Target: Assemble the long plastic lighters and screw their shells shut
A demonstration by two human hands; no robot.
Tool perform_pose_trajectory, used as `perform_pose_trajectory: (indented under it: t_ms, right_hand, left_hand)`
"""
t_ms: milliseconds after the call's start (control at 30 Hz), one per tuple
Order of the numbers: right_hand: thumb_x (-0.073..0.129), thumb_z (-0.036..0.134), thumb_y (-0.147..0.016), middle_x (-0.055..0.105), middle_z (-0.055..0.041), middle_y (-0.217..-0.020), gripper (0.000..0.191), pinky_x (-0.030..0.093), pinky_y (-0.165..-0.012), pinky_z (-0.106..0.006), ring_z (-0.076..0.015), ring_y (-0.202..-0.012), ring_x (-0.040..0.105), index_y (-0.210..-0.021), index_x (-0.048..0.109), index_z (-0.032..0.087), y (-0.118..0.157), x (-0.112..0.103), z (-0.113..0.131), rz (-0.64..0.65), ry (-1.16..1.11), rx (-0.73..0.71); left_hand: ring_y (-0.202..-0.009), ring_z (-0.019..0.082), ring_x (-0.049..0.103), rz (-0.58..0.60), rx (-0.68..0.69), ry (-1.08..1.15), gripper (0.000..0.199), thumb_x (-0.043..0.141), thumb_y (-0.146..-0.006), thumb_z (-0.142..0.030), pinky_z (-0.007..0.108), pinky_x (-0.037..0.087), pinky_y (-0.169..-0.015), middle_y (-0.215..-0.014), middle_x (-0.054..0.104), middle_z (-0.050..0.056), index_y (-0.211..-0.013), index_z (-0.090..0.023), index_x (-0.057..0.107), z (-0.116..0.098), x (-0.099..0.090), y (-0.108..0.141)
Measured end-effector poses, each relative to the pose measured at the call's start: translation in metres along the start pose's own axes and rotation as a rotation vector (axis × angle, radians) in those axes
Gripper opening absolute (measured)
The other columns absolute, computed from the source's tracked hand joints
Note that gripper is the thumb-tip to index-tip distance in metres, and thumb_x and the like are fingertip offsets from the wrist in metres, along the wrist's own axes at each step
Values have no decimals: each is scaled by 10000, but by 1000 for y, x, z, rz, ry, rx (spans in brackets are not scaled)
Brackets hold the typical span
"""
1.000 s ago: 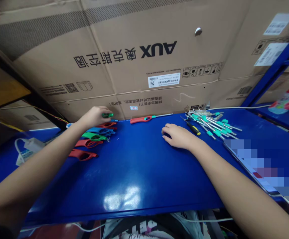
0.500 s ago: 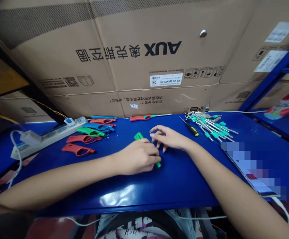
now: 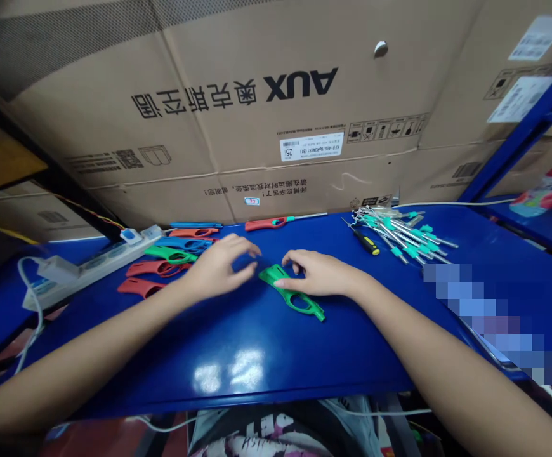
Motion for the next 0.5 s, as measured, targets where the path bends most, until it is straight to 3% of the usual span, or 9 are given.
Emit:
perform_pose_trajectory:
  t_ms: [100,200,500]
  right_hand:
    - [619,722,-802,640,-101,-1127,657,438,-687,-324,-250,-892,626,-1216,558,215,4,5,15,1,223,-39]
    - [628,638,-836,641,-111,-1152,589,442,-698,-341,-278,-950,631,-1233,547,211,5,10,21,33,312,-85]
    - [607,495,-895,661,-66,-1181,423,454,-725,-337,-251,-965,639,-1247,565,264,6,7,19,76,247,-121]
  left_hand:
    - [-1045,279,596,100,-103,-157,182,602,-862,-241,420,449,-953,-1048,706,80,-1018,-196,684,50,-2,11]
    - [-1080,310,575,130,-156,-215,154,610,-848,-254,444,432,-945,-1021,709,89,-959,-197,701,78,-2,23]
    - [-1039,300,564,137,-191,-294,152,562,-867,-211,439,407,-882,-1033,703,95,-870,-211,714,90,-3,36]
Point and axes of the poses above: each hand's wrist, its own y-axis away from the middle knuckle, its own x-axis out of the palm, z = x × y, the point moved 8 cm from there along -y, towards the middle knuckle
